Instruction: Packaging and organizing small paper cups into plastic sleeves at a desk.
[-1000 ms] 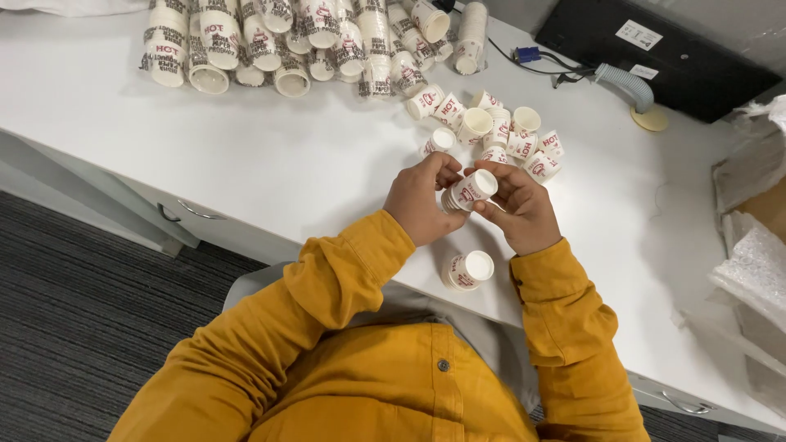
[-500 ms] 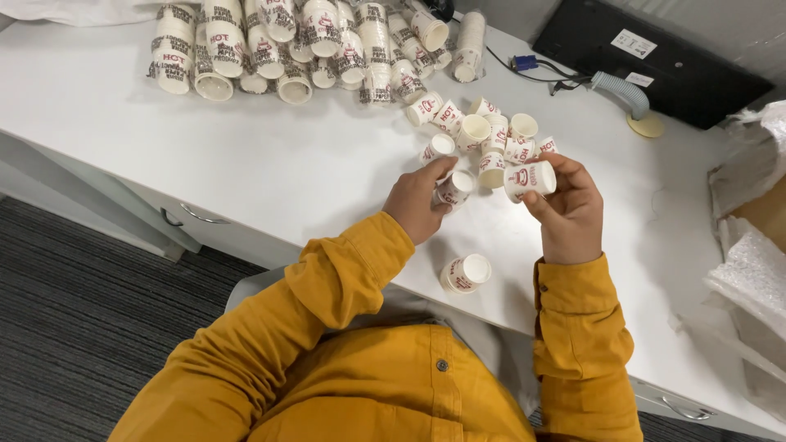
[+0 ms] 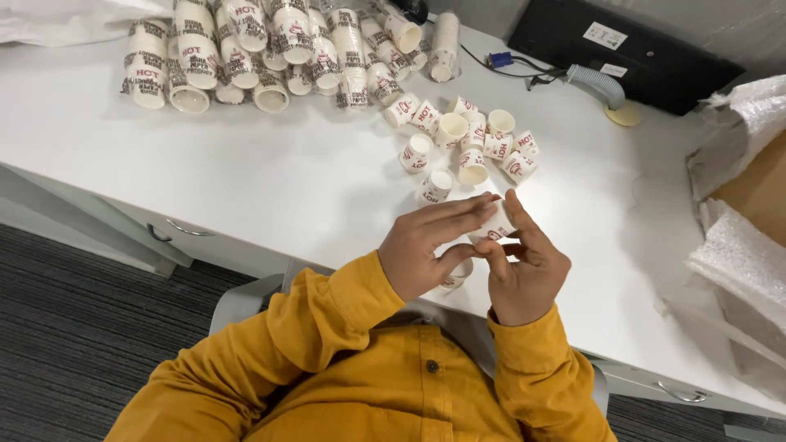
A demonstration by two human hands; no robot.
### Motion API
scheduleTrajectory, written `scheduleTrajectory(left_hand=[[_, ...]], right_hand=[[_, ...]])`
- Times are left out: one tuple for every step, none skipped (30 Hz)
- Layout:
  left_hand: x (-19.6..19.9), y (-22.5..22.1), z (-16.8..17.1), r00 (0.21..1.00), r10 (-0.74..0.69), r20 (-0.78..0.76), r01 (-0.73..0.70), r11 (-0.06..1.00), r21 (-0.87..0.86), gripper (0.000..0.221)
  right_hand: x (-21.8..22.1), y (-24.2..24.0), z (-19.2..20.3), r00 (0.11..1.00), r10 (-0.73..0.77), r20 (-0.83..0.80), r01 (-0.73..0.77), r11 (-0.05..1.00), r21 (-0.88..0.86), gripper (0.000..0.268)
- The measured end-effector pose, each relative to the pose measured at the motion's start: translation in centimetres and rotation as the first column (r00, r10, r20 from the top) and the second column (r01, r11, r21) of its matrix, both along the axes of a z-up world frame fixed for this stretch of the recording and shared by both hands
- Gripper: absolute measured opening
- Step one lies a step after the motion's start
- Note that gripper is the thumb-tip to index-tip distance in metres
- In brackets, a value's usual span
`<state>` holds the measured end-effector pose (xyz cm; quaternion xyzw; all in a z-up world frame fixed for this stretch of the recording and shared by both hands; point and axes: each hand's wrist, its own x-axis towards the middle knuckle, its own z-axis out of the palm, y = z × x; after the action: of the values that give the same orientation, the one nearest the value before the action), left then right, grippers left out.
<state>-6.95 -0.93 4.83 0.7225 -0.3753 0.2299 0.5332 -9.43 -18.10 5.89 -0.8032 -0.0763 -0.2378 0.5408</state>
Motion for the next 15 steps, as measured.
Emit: scheduleTrajectory(left_hand=[[0.0,0.2,0.1,1.000,-0.002,0.000,0.002,1.000,0.002,0.053],[-0.1,0.3,0.1,0.999,0.015,-0.047,-0.016,1.000,-0.016,0.054],[-0.1,0.4,0.1,0.995,0.030,-0.095,-0.034,0.999,-0.033,0.054],[-0.3,0.5,0.5,0.995,0.026,-0.097,-0.030,0.999,-0.031,0.054],[-0.5,0.6,0.8,0.979,-0.053,-0.197,0.029,0.992,-0.125,0.054],[-0.7,0.7,1.1,0.947,-0.140,-0.288,0.076,0.972,-0.223,0.054],[-1.0,0.8,1.1,0.946,-0.140,-0.291,0.076,0.972,-0.223,0.054],[-1.2,0.8,1.1,0.943,-0.185,-0.278,0.116,0.962,-0.249,0.054],[-1.4,0.9,1.1,0.937,-0.230,-0.263,0.157,0.949,-0.272,0.053],[-1.5,0.9,0.9,0.936,-0.231,-0.266,0.157,0.950,-0.272,0.053],[-1.5,1.0,0.7,0.925,-0.266,-0.272,0.184,0.938,-0.293,0.045],[-1.6,1.0,0.5,0.913,-0.301,-0.277,0.210,0.926,-0.315,0.037],[-1.6,1.0,0.5,0.911,-0.303,-0.280,0.211,0.925,-0.315,0.037],[-1.7,1.0,0.5,0.899,-0.297,-0.322,0.192,0.928,-0.321,0.034],[-1.7,1.0,0.5,0.886,-0.289,-0.361,0.171,0.930,-0.326,0.030]], right_hand=[[-0.2,0.0,0.1,1.000,-0.002,0.000,0.002,1.000,0.002,0.061],[-0.3,0.0,0.2,0.998,0.069,0.013,-0.068,0.997,-0.022,0.059],[-0.6,0.0,0.3,0.990,0.138,0.023,-0.137,0.989,-0.048,0.058],[-0.7,-0.1,0.6,0.991,0.134,0.021,-0.133,0.990,-0.045,0.058],[-0.8,-0.2,0.9,0.976,0.219,0.012,-0.220,0.974,0.062,0.059],[-1.0,-0.2,1.1,0.953,0.303,0.011,-0.300,0.938,0.170,0.060],[-1.0,-0.5,1.2,0.953,0.303,0.008,-0.300,0.938,0.171,0.060],[-1.1,-0.8,1.3,0.952,0.302,-0.040,-0.288,0.935,0.205,0.057],[-1.2,-1.0,1.4,0.949,0.302,-0.086,-0.275,0.931,0.240,0.055],[-1.3,-1.1,1.4,0.949,0.302,-0.087,-0.274,0.931,0.242,0.055],[-1.4,-1.3,1.3,0.946,0.315,-0.077,-0.291,0.929,0.229,0.054],[-1.5,-1.5,1.3,0.942,0.328,-0.067,-0.308,0.927,0.216,0.053],[-1.6,-1.6,0.8,0.943,0.326,-0.070,-0.305,0.927,0.218,0.053],[-1.6,-1.8,0.4,0.937,0.345,-0.051,-0.326,0.919,0.224,0.053],[-1.6,-1.9,0.0,0.930,0.365,-0.031,-0.350,0.909,0.227,0.053]])
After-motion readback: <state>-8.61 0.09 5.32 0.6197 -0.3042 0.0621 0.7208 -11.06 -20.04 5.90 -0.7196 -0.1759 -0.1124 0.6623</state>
